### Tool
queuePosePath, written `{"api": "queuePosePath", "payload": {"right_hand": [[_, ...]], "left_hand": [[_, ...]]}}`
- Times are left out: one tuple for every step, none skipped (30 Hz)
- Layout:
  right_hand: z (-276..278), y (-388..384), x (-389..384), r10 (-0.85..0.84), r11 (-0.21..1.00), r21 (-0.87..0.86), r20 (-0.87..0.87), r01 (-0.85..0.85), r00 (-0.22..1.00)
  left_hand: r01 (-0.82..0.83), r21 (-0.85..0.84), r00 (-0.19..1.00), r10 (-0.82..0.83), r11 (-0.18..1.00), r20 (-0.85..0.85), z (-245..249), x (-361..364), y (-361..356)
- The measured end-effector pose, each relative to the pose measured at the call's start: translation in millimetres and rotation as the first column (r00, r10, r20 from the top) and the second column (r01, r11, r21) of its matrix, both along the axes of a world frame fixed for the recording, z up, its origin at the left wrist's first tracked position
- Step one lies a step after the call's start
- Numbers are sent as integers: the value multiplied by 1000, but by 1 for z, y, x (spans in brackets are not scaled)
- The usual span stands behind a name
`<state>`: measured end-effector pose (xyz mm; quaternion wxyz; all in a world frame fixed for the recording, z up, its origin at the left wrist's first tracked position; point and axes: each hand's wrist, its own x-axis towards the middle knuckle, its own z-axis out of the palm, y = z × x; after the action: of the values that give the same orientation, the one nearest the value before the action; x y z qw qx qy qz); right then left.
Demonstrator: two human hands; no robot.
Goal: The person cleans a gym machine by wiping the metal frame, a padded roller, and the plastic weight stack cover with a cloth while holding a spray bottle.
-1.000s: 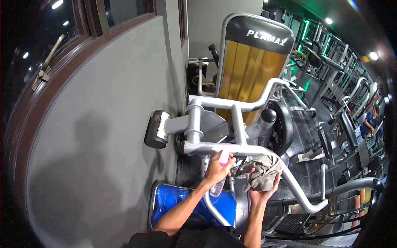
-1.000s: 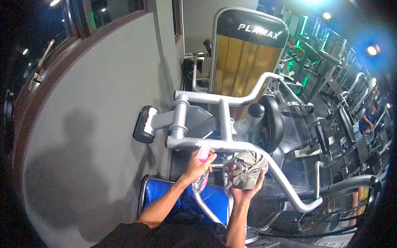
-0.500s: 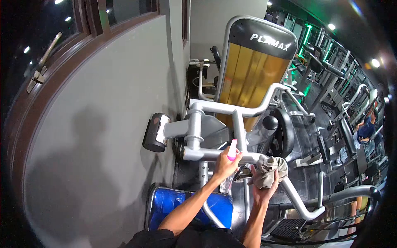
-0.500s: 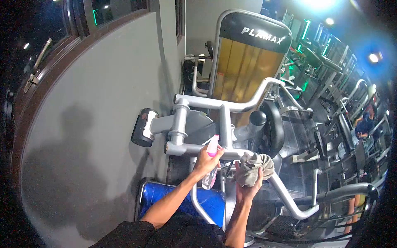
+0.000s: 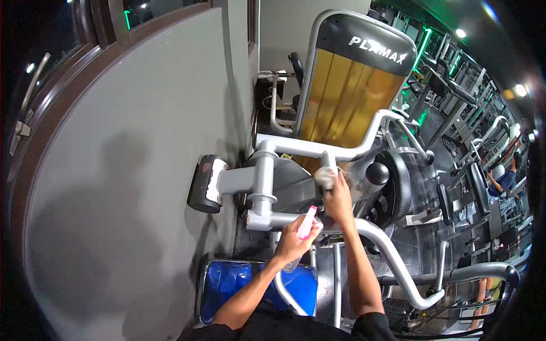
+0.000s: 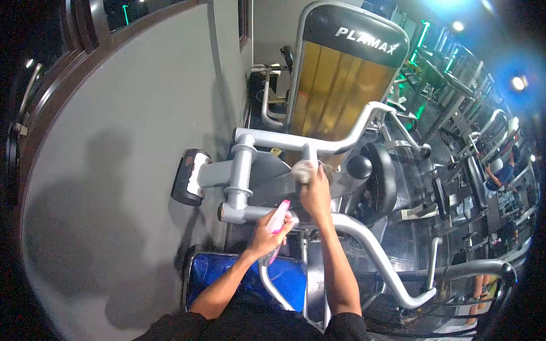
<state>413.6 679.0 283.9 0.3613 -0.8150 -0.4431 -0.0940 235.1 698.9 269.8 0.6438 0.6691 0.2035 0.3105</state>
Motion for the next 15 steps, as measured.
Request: {"api": "queuePosePath", "payload": {"right_hand": [[7, 6, -9, -36, 970, -235, 86, 55, 996], [3, 13, -1, -42, 970, -236, 88, 61, 995], [-3, 24, 13, -22, 972, -233, 68, 37, 997], [-7, 34, 27, -4, 973, -230, 47, 14, 999], [-3, 45, 39, -16, 978, -208, -43, 6, 999], [-6, 57, 48, -53, 992, -113, -22, 50, 998], [-7, 67, 52, -90, 996, -12, -3, 90, 996], [-6, 71, 56, -91, 996, -12, -1, 91, 996], [-7, 73, 60, -31, 993, -106, 133, 45, 991], [-8, 72, 63, 43, 978, -206, 256, 11, 966], [-3, 65, 61, 47, 977, -212, 255, 9, 966], [3, 53, 60, 206, 949, -283, 218, -141, 954], [9, 41, 58, 359, 894, -346, 172, -285, 917], [6, 25, 54, 418, 863, -397, 211, -314, 883], [29, 8, 38, 422, 799, -483, 29, -357, 906]], "left_hand": [[3, -2, 1000, -3, 1000, 1, -2, 1, 1], [25, -48, 1000, -25, 999, 16, -4, 2, 0], [49, -98, 998, -46, 994, 32, -6, 3, 0], [45, -114, 999, -46, 992, -1, -4, 3, -1], [53, -121, 999, -53, 991, -1, -5, 3, -2], [49, -85, 999, -50, 995, -11, -5, 2, -1], [43, -46, 999, -44, 998, -19, -4, 1, 0], [44, -45, 999, -45, 998, -17, -2, 1, 1], [34, -56, 999, -34, 998, 5, 0, 1, 1], [24, -70, 999, -23, 997, 24, 0, 0, 1], [22, -76, 1000, -21, 997, 23, -1, -2, 0], [26, -95, 1000, -24, 995, 19, -2, -2, -1], [29, -114, 999, -28, 993, 17, -3, -1, 0], [29, -117, 999, -27, 993, 21, -3, -1, 0], [44, -136, 999, -40, 990, 34, -2, -1, 0]]}}
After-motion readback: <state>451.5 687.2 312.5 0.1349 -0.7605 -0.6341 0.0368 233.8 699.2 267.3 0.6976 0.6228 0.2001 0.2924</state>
